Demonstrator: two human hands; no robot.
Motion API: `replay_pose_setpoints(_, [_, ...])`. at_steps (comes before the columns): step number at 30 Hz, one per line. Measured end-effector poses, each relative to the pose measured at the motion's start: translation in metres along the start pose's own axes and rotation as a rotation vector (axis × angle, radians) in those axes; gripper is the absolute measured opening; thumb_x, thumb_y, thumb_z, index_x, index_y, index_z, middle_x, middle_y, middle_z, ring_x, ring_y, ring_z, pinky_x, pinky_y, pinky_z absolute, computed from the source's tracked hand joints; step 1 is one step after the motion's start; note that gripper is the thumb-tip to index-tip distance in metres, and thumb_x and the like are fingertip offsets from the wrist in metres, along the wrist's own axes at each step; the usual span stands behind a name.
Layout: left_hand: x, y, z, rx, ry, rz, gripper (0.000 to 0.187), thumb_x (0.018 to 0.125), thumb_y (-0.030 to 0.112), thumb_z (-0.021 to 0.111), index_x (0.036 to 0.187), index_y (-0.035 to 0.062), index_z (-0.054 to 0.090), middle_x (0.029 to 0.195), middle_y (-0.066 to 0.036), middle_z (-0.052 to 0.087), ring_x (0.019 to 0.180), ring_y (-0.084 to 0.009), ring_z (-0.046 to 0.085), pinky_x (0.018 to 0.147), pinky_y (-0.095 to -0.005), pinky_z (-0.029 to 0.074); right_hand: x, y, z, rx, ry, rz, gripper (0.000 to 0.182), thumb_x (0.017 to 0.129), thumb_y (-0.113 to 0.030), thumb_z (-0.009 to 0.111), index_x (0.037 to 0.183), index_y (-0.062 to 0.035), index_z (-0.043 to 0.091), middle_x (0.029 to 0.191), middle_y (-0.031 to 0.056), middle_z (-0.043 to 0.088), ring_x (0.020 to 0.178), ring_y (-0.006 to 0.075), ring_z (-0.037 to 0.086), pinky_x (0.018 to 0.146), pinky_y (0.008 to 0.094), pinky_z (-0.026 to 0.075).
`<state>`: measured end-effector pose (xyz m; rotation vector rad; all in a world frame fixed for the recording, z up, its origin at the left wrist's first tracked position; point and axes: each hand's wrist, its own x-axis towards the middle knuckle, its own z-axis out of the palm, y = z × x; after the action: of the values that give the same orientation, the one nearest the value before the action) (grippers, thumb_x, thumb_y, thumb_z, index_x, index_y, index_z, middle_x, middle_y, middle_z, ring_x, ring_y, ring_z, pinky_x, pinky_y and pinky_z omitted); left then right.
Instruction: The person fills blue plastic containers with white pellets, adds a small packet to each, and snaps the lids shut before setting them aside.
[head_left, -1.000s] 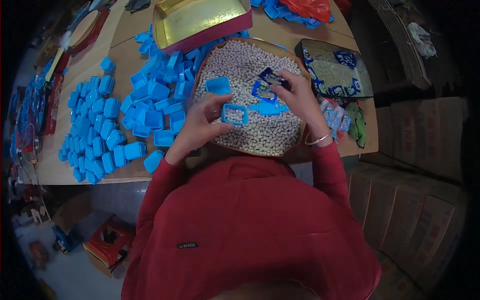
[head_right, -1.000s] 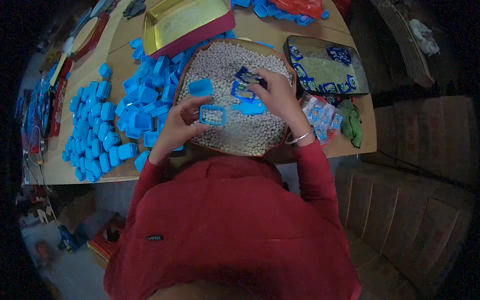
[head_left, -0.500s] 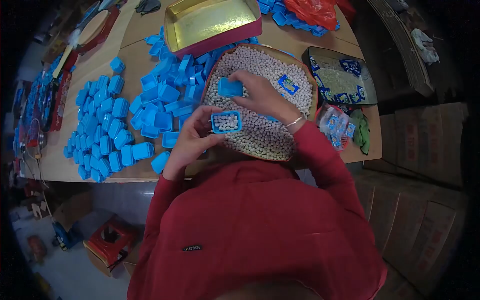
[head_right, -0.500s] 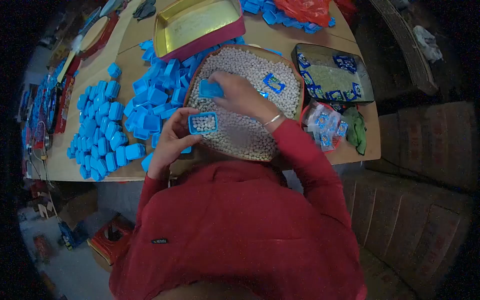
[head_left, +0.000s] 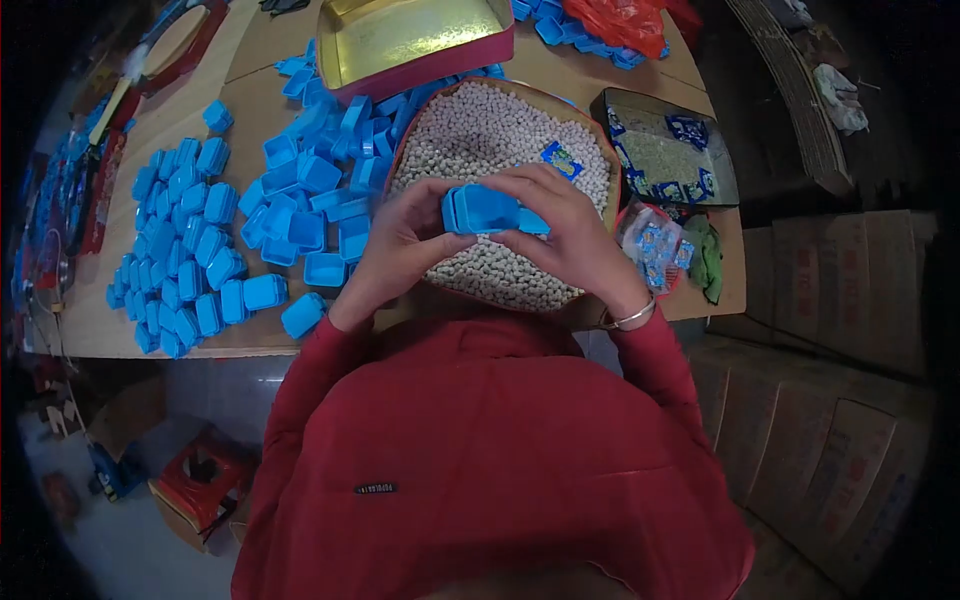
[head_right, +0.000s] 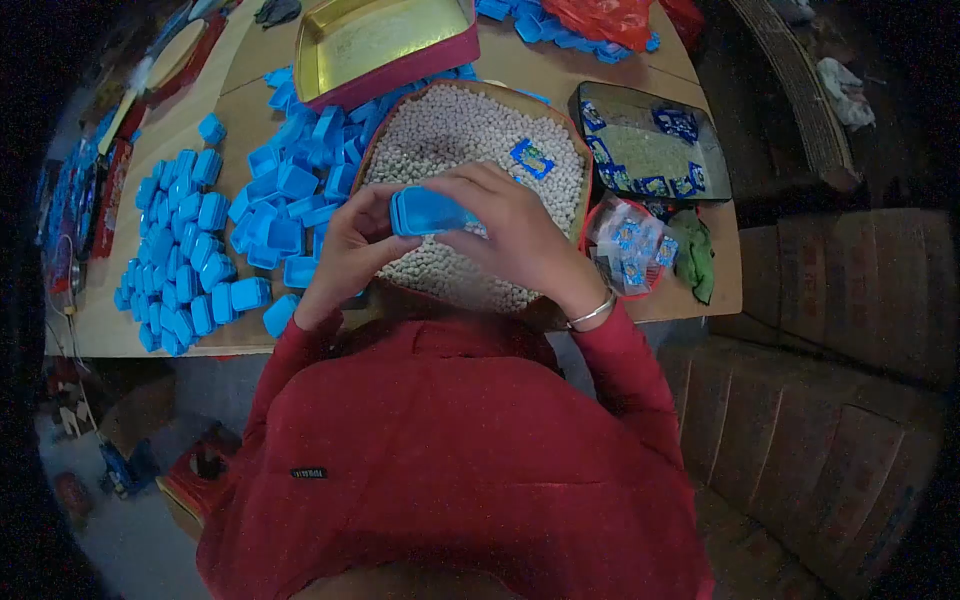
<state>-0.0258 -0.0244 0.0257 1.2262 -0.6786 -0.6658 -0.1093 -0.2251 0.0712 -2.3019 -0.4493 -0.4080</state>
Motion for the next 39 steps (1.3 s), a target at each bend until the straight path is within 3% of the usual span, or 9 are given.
replay_pose_setpoints(6, [-0.002,0.013,0.007,0.151,-0.006,0.11,0.046,0.084,-0.003,0.067,0.125,-0.0014,0.047,0.113,-0.009,0.06,0.108,-0.0136,0.058,0.091,-0.03,0.05,0.0,-0.007,0.001,-0.076,0.1,-0.072,0.053,0.069,-0.003,0.074,0.119,-0.005,0.058,0.11,0.0136,0.061,0.099,0.0333,0.059,0.084,0.0392,0.05])
replay_pose_setpoints(12, [-0.013,0.015,0.004,0.057,-0.06,0.017,0.05,0.082,-0.004,0.067,0.128,-0.0011,0.047,0.122,-0.01,0.057,0.112,-0.0157,0.057,0.094,-0.0327,0.049,-0.001,-0.013,0.001,-0.081,0.094,-0.159,0.051,0.069,-0.004,0.074,0.117,-0.0054,0.06,0.11,0.0122,0.06,0.099,0.0312,0.06,0.083,0.0373,0.051])
replay_pose_setpoints(17, [-0.016,0.017,0.021,-0.135,0.115,0.046,0.047,0.083,-0.004,0.065,0.127,-0.0001,0.048,0.122,-0.009,0.056,0.107,-0.0139,0.058,0.092,-0.029,0.048,-0.006,-0.008,0.019,-0.206,0.183,-0.216,0.052,0.066,-0.005,0.075,0.116,-0.0068,0.06,0.111,0.0092,0.06,0.101,0.0281,0.059,0.084,0.0363,0.051])
replay_pose_setpoints(23, [-0.017,0.007,0.03,0.074,0.267,0.24,0.038,0.085,-0.004,0.062,0.122,-0.0007,0.052,0.116,-0.009,0.06,0.104,-0.0137,0.058,0.088,-0.0257,0.047,-0.008,-0.016,0.022,-0.139,0.179,-0.268,0.058,0.065,-0.001,0.076,0.12,-0.0053,0.057,0.115,0.0074,0.058,0.108,0.0252,0.058,0.091,0.0338,0.05])
replay_pose_setpoints(26, [-0.016,0.019,0.038,0.095,0.262,0.316,0.035,0.085,-0.006,0.059,0.119,-0.001,0.054,0.115,-0.011,0.061,0.104,-0.0138,0.058,0.087,-0.0262,0.047,-0.012,-0.02,0.027,0.722,0.346,0.18,0.054,0.07,0.003,0.075,0.12,-0.0042,0.056,0.118,0.0076,0.057,0.114,0.0213,0.057,0.096,0.034,0.049])
replay_pose_setpoints(30, [-0.011,0.015,0.03,0.341,0.201,0.48,0.035,0.084,-0.008,0.056,0.117,-0.0001,0.055,0.114,-0.011,0.061,0.106,-0.0136,0.058,0.087,-0.0273,0.048,-0.016,-0.013,0.027,0.745,0.246,0.266,0.051,0.074,0.002,0.075,0.12,-0.0028,0.056,0.112,0.0076,0.06,0.107,0.0203,0.062,0.099,0.0352,0.047])
replay_pose_setpoints(34, [-0.01,0.001,0.014,0.152,0.124,0.105,0.036,0.083,-0.005,0.056,0.118,0.0009,0.054,0.115,-0.007,0.059,0.097,-0.0116,0.057,0.082,-0.0261,0.048,-0.021,0.015,0.021,0.787,0.069,0.421,0.036,0.083,-0.012,0.072,0.115,-0.0024,0.06,0.098,0.0063,0.064,0.099,0.0178,0.063,0.086,0.0323,0.051])
replay_pose_setpoints(37, [-0.003,-0.023,0.006,0.117,0.247,-0.015,0.033,0.085,0.0,0.054,0.118,0.0,0.054,0.118,-0.008,0.057,0.095,-0.0131,0.058,0.084,-0.028,0.049,-0.026,0.064,0.001,-0.045,0.089,0.437,0.019,0.086,-0.019,0.065,0.097,-0.0039,0.066,0.09,0.014,0.063,0.081,0.0269,0.064,0.07,0.0365,0.051])
replay_pose_setpoints(39, [-0.002,-0.025,0.005,-0.028,0.278,-0.139,0.036,0.087,0.003,0.055,0.123,0.0044,0.053,0.114,-0.006,0.058,0.092,-0.0102,0.058,0.072,-0.0238,0.051,-0.03,0.098,0.001,-0.539,0.172,0.438,0.017,0.083,-0.017,0.064,0.091,-0.0021,0.063,0.093,0.0174,0.064,0.084,0.0334,0.063,0.07,0.0418,0.051])
